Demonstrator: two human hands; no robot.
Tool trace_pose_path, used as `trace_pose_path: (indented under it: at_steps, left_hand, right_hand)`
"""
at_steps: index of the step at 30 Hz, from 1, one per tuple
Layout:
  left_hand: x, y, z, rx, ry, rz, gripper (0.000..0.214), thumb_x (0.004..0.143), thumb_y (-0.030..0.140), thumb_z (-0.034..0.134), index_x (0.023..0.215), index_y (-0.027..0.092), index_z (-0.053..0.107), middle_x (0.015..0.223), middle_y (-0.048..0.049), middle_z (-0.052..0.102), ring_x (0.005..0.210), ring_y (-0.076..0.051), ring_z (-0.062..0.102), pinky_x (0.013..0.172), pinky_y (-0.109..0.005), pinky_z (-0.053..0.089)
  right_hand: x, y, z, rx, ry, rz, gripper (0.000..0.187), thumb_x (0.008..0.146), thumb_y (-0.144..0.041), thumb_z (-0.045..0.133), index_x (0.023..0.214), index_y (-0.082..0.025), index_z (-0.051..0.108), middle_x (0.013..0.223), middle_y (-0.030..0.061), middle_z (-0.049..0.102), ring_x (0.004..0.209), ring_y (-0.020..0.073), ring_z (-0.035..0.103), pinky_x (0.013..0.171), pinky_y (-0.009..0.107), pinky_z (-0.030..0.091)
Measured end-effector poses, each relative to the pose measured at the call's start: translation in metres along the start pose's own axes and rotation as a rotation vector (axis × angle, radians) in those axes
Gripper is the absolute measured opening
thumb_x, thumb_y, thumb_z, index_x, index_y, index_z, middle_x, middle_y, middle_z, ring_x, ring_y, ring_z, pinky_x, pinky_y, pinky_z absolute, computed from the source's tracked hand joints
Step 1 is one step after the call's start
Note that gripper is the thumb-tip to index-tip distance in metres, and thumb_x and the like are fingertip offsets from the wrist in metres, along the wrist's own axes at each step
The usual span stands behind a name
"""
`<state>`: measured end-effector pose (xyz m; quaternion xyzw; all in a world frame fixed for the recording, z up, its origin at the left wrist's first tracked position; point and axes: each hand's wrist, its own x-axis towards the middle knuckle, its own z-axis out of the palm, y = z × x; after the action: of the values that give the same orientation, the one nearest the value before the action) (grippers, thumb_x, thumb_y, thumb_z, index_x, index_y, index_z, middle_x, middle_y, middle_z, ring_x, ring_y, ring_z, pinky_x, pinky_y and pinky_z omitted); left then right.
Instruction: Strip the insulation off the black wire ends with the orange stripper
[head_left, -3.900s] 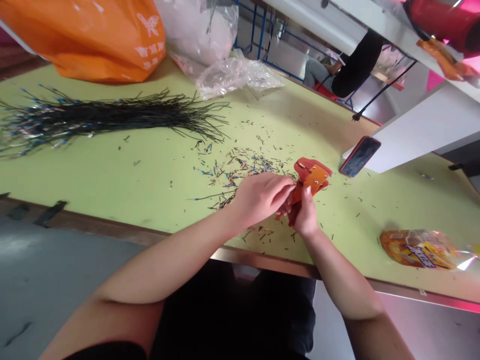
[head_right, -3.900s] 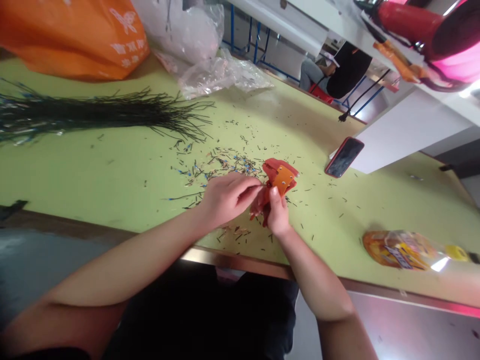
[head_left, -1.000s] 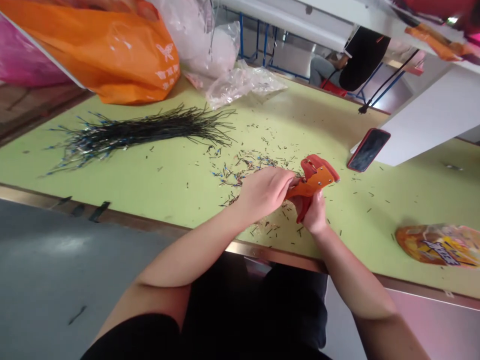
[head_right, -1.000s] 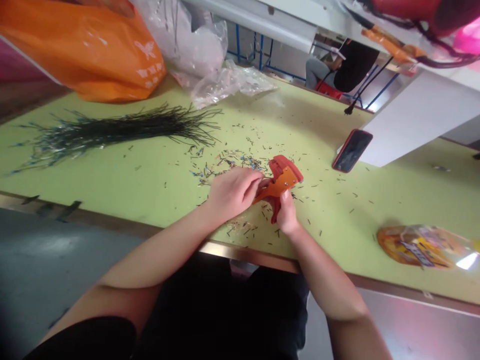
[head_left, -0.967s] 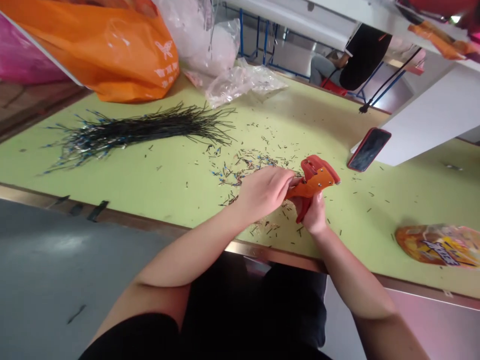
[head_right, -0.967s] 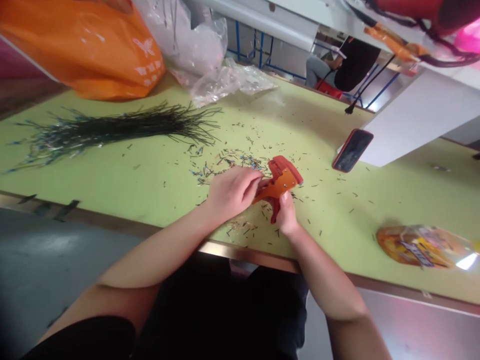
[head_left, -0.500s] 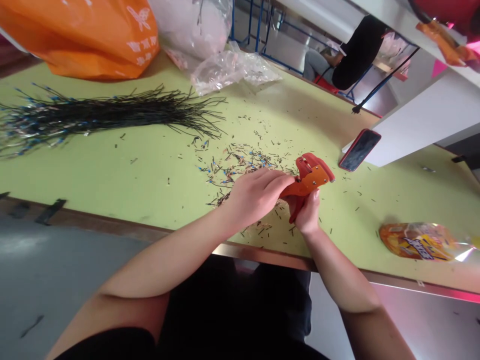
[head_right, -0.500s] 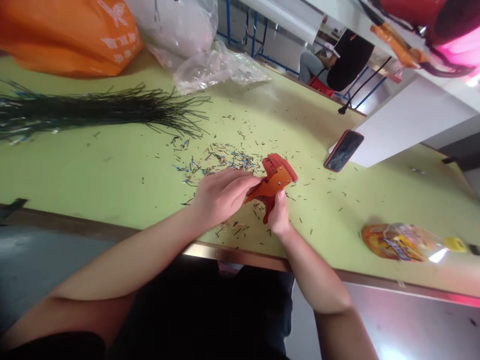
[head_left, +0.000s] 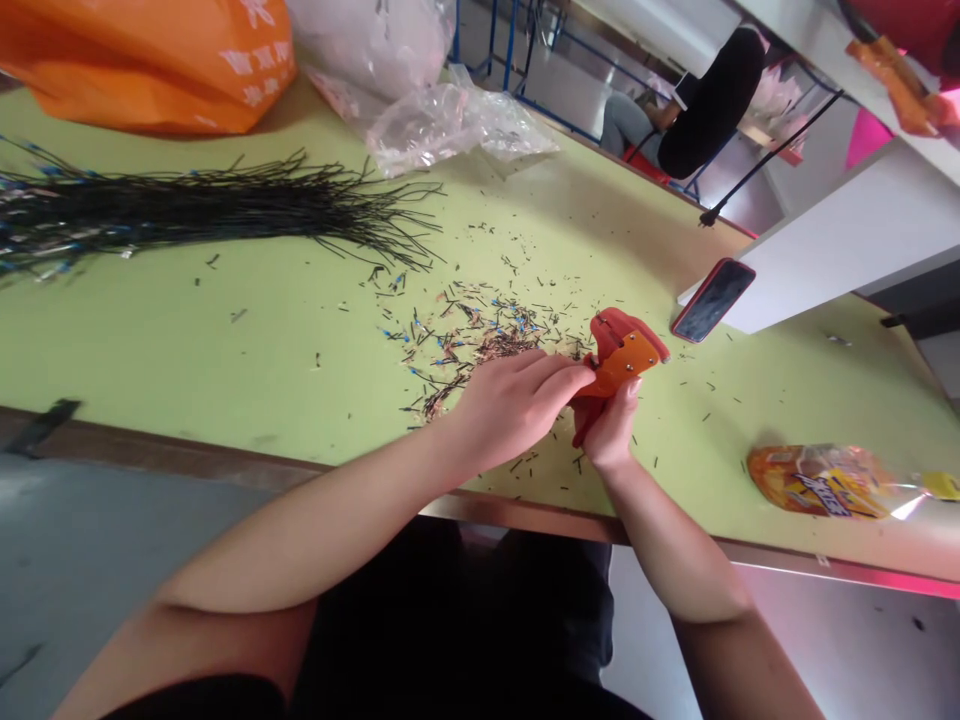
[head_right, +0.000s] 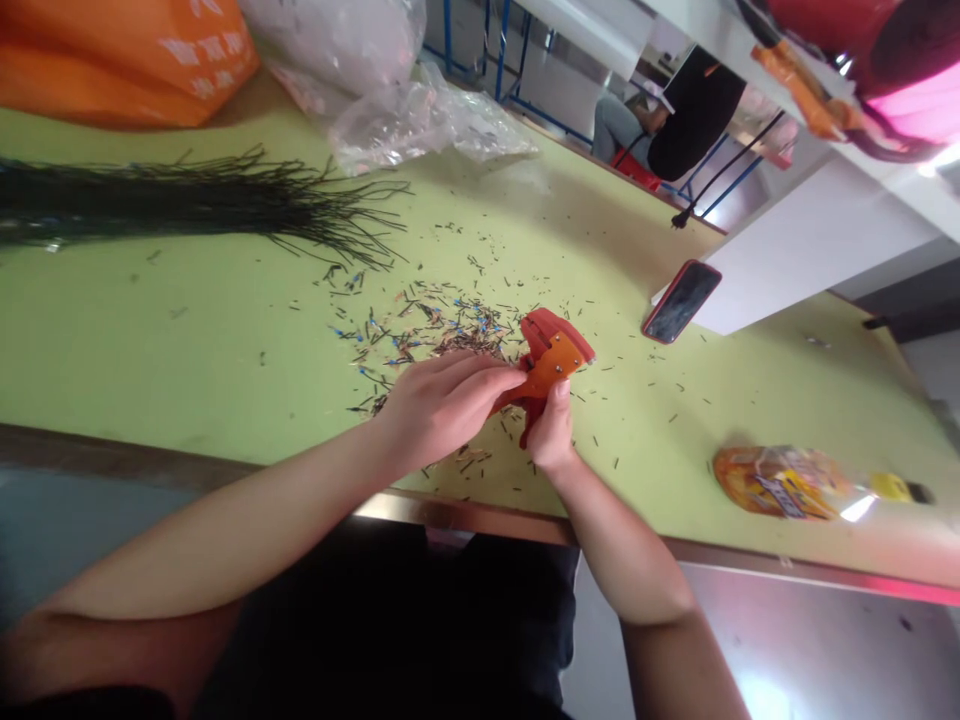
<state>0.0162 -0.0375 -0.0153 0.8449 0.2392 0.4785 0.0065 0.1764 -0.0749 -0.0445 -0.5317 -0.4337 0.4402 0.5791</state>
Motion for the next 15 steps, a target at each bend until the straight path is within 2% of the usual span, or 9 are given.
trace_pose_path:
  at_steps: [3, 5, 11, 15]
  left_hand:
    - [0.0000, 0.0012, -0.0010, -0.024, -0.017, 0.010, 0.026, 0.102, 0.006, 0.052, 0.113, 0.022, 0.068, 0.101, -0.0026, 0.083, 0.085, -0.015, 0.078, 0.077, -0.027, 0.064]
    - [0.0005, 0.0016, -0.0016, -0.040, -0.018, 0.017, 0.027, 0.102, 0.005, 0.051, 0.112, 0.022, 0.068, 0.101, -0.0021, 0.084, 0.084, -0.014, 0.078, 0.075, -0.027, 0.064]
    - [0.0007, 0.0006, -0.0018, -0.040, 0.025, 0.013, 0.026, 0.101, 0.004, 0.052, 0.112, 0.022, 0.067, 0.099, -0.0016, 0.083, 0.081, -0.014, 0.078, 0.072, -0.027, 0.063]
    - [0.0000, -0.0005, -0.0005, -0.041, 0.030, 0.008, 0.027, 0.100, 0.003, 0.051, 0.111, 0.022, 0.067, 0.097, -0.0020, 0.083, 0.079, -0.015, 0.078, 0.071, -0.027, 0.062]
  right_hand:
    - [0.0012, 0.0019, -0.0011, -0.055, 0.007, -0.027, 0.086, 0.090, -0.092, 0.019, 0.127, -0.029, 0.064, 0.113, 0.0160, 0.070, 0.106, 0.0347, 0.069, 0.072, 0.048, 0.062]
    - [0.0016, 0.0030, -0.0017, -0.050, -0.002, -0.023, 0.087, 0.089, -0.094, 0.020, 0.126, -0.028, 0.064, 0.108, 0.0152, 0.070, 0.099, 0.0330, 0.070, 0.068, 0.046, 0.062]
    - [-0.0002, -0.0016, 0.0011, 0.022, -0.043, 0.038, 0.086, 0.082, -0.102, 0.032, 0.107, -0.026, 0.065, 0.075, 0.0096, 0.060, 0.084, 0.0329, 0.070, 0.061, 0.046, 0.061]
    - [-0.0003, -0.0030, 0.0018, 0.016, -0.068, 0.023, 0.085, 0.082, -0.103, 0.026, 0.088, -0.027, 0.063, 0.065, 0.0083, 0.052, 0.080, 0.0330, 0.068, 0.058, 0.046, 0.060]
